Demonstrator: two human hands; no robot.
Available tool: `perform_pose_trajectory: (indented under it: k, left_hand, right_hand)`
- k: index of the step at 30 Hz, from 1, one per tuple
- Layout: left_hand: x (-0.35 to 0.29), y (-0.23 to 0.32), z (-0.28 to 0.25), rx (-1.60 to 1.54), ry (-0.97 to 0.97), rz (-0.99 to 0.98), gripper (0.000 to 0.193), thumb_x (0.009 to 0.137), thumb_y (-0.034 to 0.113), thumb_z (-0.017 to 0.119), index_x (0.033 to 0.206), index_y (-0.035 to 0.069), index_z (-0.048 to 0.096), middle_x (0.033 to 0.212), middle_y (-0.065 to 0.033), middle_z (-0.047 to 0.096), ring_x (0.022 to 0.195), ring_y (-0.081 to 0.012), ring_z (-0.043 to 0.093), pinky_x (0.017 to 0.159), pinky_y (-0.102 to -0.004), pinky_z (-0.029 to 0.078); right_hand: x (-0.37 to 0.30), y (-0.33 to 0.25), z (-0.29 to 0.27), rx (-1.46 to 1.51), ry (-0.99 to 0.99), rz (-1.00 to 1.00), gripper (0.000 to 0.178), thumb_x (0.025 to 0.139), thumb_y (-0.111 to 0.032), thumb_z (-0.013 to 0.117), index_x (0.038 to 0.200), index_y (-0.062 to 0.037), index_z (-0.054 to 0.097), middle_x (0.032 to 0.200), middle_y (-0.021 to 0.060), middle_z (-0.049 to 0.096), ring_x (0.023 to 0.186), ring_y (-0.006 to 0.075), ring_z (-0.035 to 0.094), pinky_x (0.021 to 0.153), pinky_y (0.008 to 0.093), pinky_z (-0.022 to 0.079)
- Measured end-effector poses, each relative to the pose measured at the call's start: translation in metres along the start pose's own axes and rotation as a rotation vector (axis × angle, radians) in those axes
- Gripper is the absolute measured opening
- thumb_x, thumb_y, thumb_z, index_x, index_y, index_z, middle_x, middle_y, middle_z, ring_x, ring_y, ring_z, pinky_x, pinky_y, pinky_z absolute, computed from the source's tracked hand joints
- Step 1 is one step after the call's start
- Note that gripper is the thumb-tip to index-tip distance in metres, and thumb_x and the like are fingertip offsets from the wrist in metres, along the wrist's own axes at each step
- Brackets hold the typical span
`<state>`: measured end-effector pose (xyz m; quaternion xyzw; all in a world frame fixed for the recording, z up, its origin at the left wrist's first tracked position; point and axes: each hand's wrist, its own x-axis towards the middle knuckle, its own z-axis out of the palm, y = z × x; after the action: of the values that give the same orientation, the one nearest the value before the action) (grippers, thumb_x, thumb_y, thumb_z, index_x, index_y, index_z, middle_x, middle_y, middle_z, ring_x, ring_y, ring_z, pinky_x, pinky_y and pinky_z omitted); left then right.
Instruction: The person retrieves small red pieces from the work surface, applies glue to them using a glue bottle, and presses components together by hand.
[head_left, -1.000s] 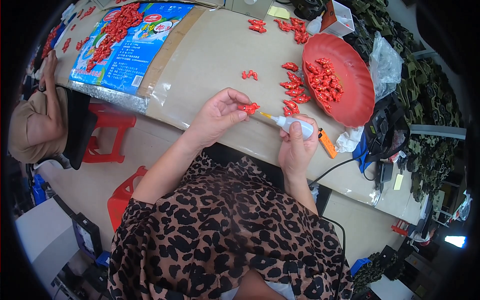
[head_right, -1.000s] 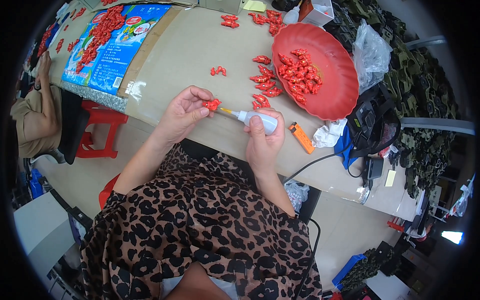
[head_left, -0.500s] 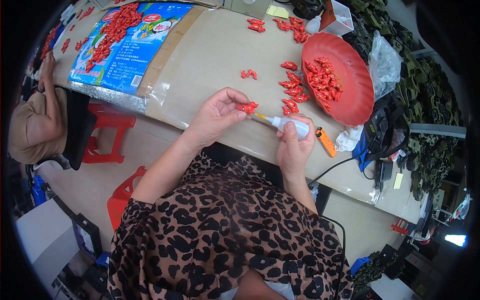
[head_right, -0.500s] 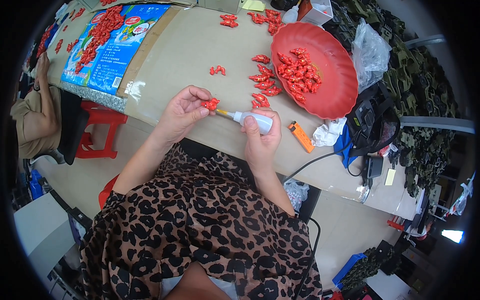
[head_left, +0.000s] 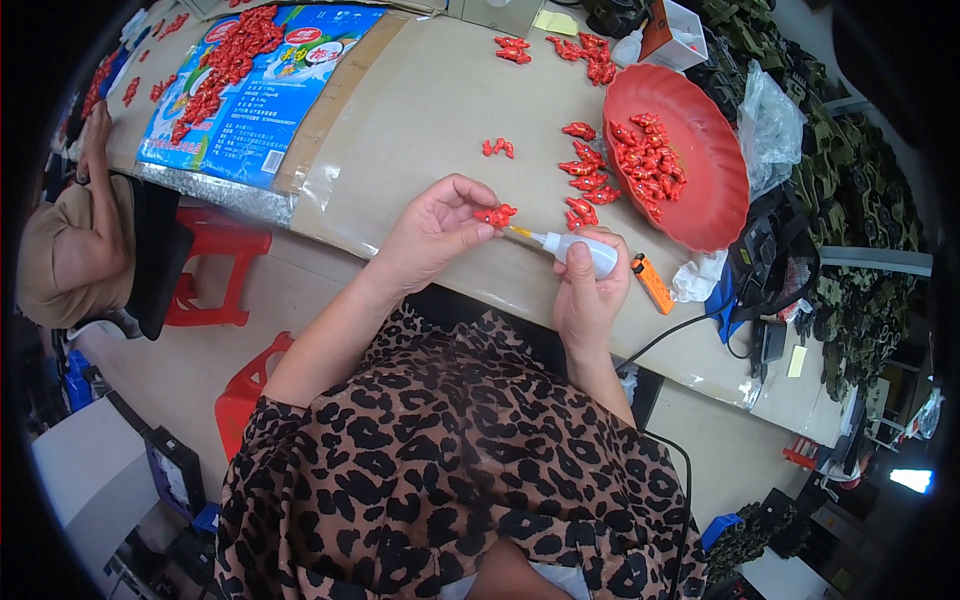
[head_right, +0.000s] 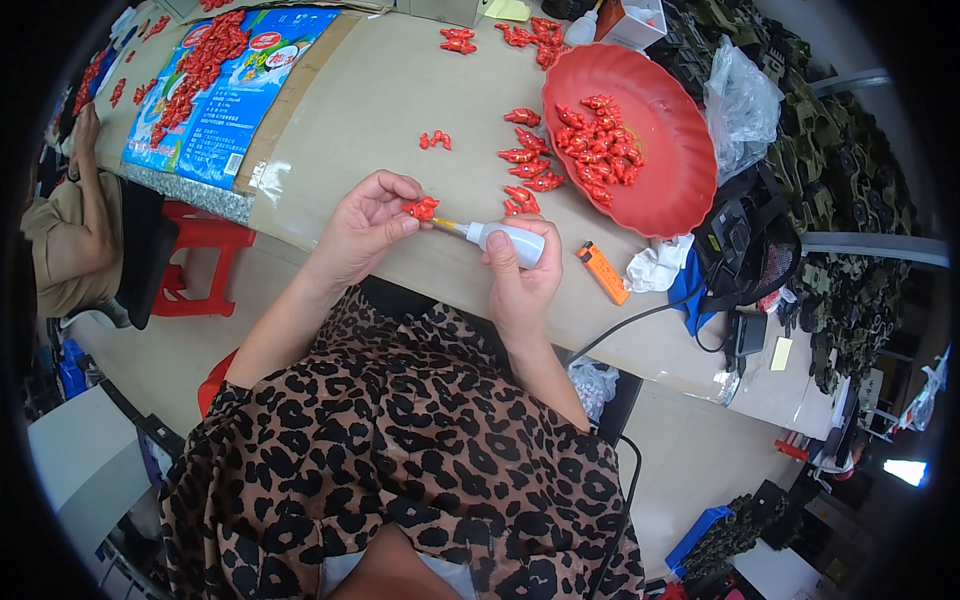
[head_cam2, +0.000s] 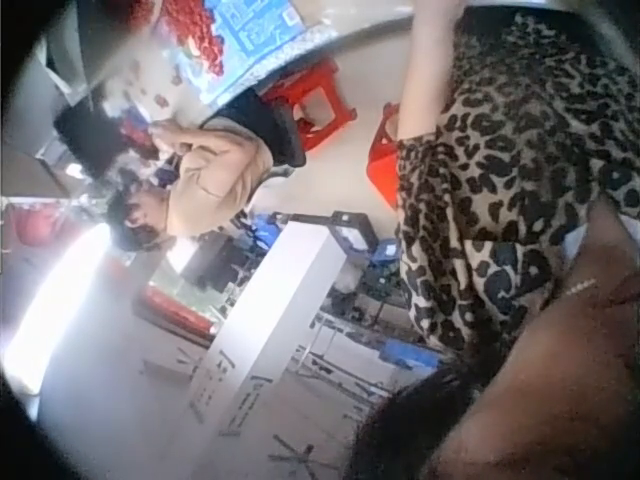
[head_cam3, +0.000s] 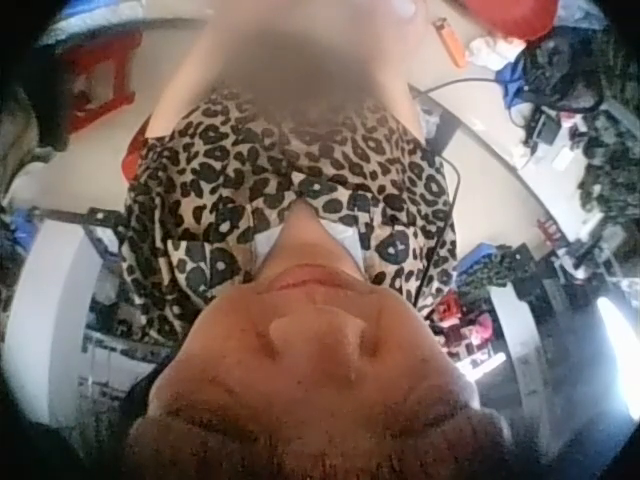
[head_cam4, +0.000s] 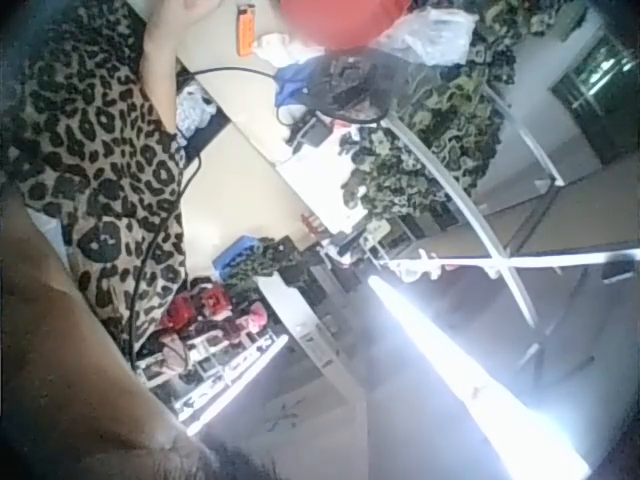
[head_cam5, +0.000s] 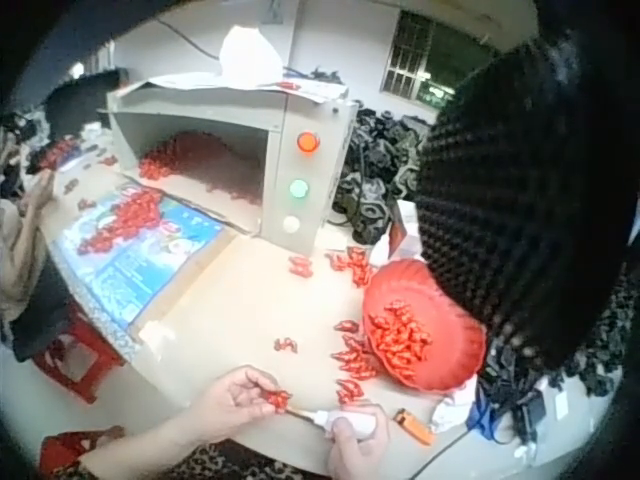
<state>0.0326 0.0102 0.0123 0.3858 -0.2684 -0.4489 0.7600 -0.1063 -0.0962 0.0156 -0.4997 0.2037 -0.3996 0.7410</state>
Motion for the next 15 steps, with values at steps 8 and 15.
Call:
perform_pose_trajectory:
  k: [8,15]
  left_hand:
    - [0.0,-0.002,-0.002,-0.03,0.026,0.016,0.022,0.076,-0.003,0.055,0.095,0.0,0.044,0.095,-0.0068,0.049,0.093,-0.0145,0.05,0.082,-0.0292,0.044]
    - [0.0,0.0,-0.004,-0.063,0.027,-0.011,0.026,0.075,-0.003,0.055,0.098,0.001,0.045,0.095,-0.006,0.049,0.089,-0.0131,0.051,0.081,-0.03,0.044]
  right_hand:
    - [0.006,-0.007,-0.003,0.334,-0.063,0.134,0.022,0.079,-0.012,0.057,0.095,-0.003,0.046,0.086,0.0074,0.053,0.064,0.012,0.048,0.055,0.0208,0.037]
    - [0.011,-0.019,-0.006,0.233,-0.051,0.205,0.034,0.07,-0.002,0.064,0.099,-0.0022,0.046,0.084,0.0078,0.055,0.072,0.0146,0.055,0.063,0.0259,0.045]
